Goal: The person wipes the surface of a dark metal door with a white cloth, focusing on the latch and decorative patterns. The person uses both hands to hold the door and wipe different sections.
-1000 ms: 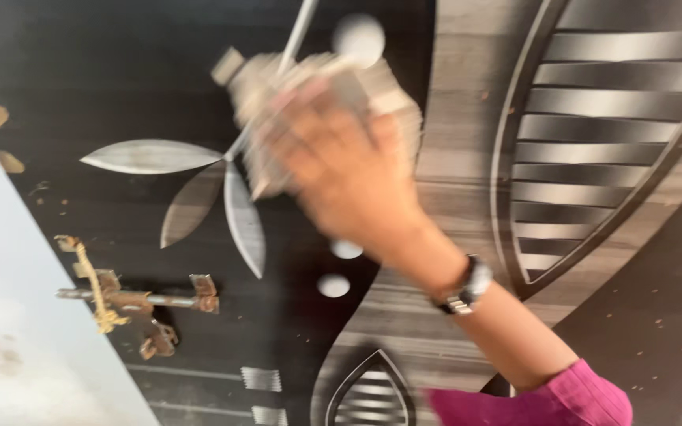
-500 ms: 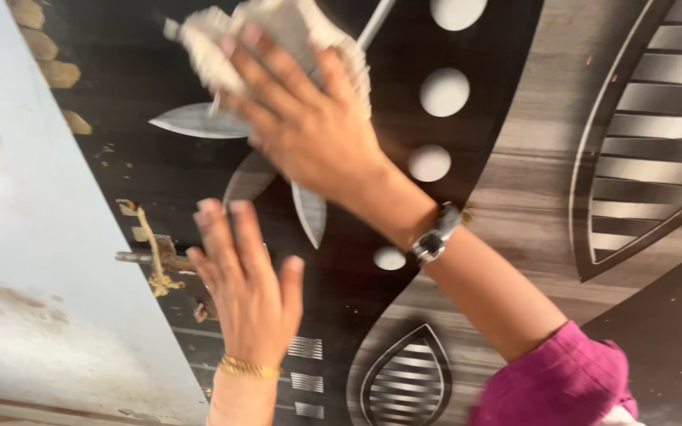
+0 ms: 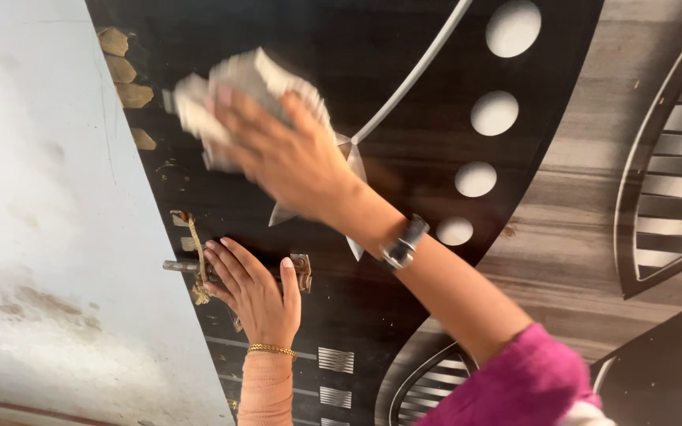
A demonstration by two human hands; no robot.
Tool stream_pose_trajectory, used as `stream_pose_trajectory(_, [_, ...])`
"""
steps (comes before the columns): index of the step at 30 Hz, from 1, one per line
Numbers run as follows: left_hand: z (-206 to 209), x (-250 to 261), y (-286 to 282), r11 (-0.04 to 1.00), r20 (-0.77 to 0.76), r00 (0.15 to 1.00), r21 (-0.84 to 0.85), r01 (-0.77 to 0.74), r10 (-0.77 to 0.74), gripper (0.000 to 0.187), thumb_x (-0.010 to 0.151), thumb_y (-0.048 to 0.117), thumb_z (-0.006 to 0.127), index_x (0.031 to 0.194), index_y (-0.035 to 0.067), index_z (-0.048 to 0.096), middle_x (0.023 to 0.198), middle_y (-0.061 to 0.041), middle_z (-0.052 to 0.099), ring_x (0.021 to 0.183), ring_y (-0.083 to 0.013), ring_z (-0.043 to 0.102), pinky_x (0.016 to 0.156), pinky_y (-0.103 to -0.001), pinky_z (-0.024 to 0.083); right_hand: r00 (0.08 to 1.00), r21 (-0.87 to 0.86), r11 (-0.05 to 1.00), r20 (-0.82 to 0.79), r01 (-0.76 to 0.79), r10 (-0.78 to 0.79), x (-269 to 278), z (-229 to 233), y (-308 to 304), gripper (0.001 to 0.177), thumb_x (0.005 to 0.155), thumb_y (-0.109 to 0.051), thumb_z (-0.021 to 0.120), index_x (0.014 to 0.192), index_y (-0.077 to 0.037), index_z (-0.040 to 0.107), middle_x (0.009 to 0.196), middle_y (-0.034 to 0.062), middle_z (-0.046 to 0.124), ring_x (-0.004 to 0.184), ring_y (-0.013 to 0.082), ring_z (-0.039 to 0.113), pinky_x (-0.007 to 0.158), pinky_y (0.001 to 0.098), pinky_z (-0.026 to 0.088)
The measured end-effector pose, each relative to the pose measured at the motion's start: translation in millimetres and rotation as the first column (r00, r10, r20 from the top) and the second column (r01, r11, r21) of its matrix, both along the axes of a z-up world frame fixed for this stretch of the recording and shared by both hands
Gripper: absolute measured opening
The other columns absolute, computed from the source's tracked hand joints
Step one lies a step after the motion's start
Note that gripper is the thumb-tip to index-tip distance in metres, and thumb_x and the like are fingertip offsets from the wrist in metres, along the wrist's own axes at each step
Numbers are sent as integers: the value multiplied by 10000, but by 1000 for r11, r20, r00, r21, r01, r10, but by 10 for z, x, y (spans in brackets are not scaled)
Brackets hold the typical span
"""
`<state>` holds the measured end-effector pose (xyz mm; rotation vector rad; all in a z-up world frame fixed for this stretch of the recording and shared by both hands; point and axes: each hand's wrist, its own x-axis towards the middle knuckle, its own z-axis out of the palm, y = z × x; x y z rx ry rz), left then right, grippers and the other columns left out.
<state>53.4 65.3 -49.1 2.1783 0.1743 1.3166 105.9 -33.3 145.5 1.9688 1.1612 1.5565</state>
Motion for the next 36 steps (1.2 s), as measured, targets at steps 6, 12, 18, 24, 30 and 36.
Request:
stream_pose_trajectory(6, [49, -124, -94, 1000, -120, 993, -6, 23, -24, 867, 1002, 451, 450, 1575, -94, 95, 1669, -330, 34, 1561, -452, -42, 1132, -760, -27, 993, -282, 952, -35, -121, 115, -149, -790, -419, 570, 974, -455, 568, 1532, -370, 492, 1741, -48, 304, 1623, 145, 48, 1249, 513, 56])
stream_pose_trajectory(12, [184, -353, -333, 990, -257, 966, 131, 57, -22, 910, 947, 437, 552, 1548, -115, 150, 1592, -383, 161, 1521, -496, 100, 1077, -806, 43, 981, 87, 996, -194, -3, 19, -455, -14, -1233, 584, 1039, -229, 645, 1582, -290, 441, 1643, 61, 405, 1533, 245, 326, 1138, 569, 255])
stream_pose_trajectory(18, [257, -378, -728, 955, -221, 971, 296, -25, 94, 1126, 853, 556, 650, 1504, -208, 139, 1512, -523, 154, 1465, -619, 103, 1096, -785, 72, 953, 215, 940, -204, 267, -224, -638, -185, -1704, 704, 992, -362, 679, 1606, -186, 382, 1645, 64, 383, 1439, 247, 348, 1003, 607, 375])
stream_pose_trajectory(24, [340, -434, -720, 953, -407, 910, 297, 52, 77, 1436, 587, 645, 778, 1514, -194, 70, 1522, -513, 63, 1482, -591, -3, 1020, -823, -62, 966, -334, 929, 243, 163, -82, -562, -1392, -1931, 628, 1035, -153, 514, 1622, -263, 321, 1665, -17, 332, 1546, 185, 247, 1170, 351, 503])
stream_pose_trajectory(30, [352, -454, -897, 965, -263, 965, 256, 56, 14, 1414, 568, 635, 767, 1471, -220, 94, 1485, -536, 48, 1453, -635, -11, 927, -883, -106, 930, 450, 816, -135, 364, -341, -687, -507, -2797, 679, 889, -208, 693, 1520, -157, 448, 1571, 83, 426, 1472, 244, 349, 1104, 675, 286])
stream_pose_trajectory(36, [350, -601, -1246, 853, -323, 913, 520, -49, 249, 1242, 711, 598, 787, 1554, -105, 208, 1653, -402, 114, 1525, -602, 83, 967, -829, -61, 896, 437, 783, -256, 442, -362, -704, -803, -2657, 684, 904, -174, 633, 1536, -8, 430, 1540, 259, 428, 1382, 448, 376, 1085, 607, 377])
